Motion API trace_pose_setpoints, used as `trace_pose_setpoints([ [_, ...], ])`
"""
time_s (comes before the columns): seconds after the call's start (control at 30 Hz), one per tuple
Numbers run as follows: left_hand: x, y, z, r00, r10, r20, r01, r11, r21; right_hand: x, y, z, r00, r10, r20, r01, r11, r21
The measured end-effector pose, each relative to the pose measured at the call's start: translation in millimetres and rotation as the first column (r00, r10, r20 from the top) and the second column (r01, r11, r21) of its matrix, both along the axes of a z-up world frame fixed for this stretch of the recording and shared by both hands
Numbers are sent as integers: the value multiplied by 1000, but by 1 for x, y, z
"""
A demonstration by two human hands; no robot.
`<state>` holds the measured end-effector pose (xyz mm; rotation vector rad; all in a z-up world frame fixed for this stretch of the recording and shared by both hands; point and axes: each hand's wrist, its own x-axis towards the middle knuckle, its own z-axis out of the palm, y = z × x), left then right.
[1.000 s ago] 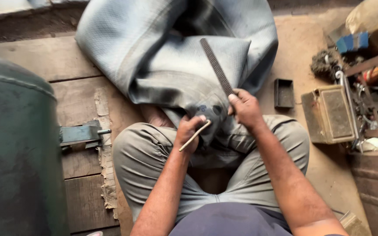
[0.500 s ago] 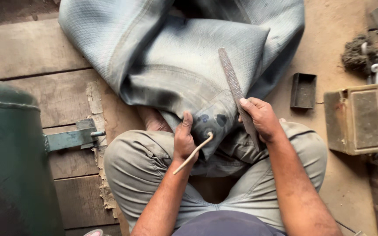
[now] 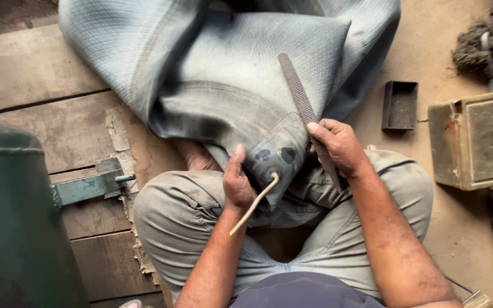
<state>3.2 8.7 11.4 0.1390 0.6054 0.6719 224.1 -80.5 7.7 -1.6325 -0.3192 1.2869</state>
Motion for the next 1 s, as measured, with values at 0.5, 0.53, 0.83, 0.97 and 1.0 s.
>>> trace_pose_setpoints([
  [0.5, -13, -5, 5, 971, -141, -192, 191, 943, 273, -57, -39, 45, 953, -33, 301, -56, 958, 281],
  [0.53, -14, -7, 0, 974, -126, -189, 174, 949, 264, -67, -48, 52, 980, -30, 195, -15, 974, 226],
  [0.83, -10, -3, -13, 976, -108, -189, 158, 950, 270, -116, -93, 58, 919, -156, 363, 64, 966, 251],
  [0.97, -5, -4, -14, 977, -78, -200, 136, 946, 295, -116, -79, 61, 937, -242, 253, 110, 889, 444],
  [1.0, -5, -5, -17, 977, -74, -202, 133, 945, 298, -111, -75, 62, 959, -101, 265, 42, 975, 217],
])
